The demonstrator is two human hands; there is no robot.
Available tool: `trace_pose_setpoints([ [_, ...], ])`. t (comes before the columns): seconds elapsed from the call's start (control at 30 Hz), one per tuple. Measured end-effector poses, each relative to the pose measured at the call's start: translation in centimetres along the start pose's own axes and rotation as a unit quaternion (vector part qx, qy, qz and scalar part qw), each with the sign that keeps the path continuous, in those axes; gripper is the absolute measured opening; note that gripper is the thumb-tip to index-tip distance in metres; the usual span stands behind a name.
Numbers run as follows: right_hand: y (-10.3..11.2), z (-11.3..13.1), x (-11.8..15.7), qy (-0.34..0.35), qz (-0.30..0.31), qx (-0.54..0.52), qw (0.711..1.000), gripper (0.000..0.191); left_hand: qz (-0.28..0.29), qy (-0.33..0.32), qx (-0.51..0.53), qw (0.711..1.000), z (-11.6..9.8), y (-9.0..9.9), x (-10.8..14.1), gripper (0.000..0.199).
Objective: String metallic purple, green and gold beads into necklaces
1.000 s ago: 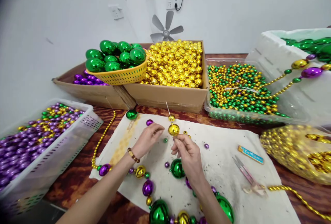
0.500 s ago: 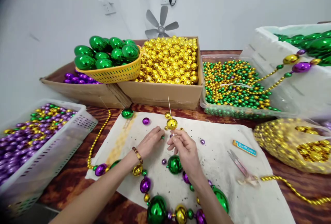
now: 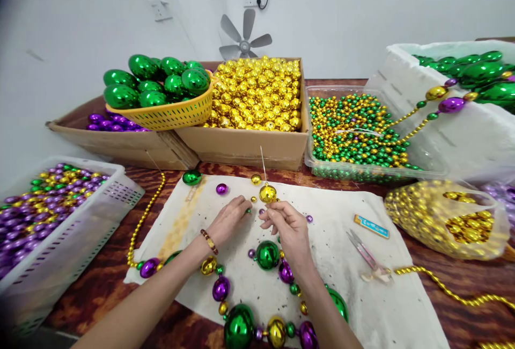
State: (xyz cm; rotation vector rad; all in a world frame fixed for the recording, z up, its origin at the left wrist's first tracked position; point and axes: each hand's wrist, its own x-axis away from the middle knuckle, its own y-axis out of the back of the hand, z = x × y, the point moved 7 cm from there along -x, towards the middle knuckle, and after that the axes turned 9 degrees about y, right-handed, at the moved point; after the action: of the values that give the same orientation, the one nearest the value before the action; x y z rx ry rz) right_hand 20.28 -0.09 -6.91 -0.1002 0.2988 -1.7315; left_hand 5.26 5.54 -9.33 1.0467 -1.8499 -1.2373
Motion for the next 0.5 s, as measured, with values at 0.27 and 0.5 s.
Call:
trace_pose_setpoints([
  [0.27, 0.2, -0.8, 0.2, -0.011, -0.003, -0.007, 1.000, 0.015, -0.037, -0.030, -0.046, 0.998, -1.7, 0.6, -0.1, 0.016],
  [0.5, 0.0, -0.4, 0.3, -0.010, -0.001, -0.009, 1.000, 0.015, -0.001, -0.119, -0.050, 0.992, -4.4, -0.5, -1.2, 0.016],
])
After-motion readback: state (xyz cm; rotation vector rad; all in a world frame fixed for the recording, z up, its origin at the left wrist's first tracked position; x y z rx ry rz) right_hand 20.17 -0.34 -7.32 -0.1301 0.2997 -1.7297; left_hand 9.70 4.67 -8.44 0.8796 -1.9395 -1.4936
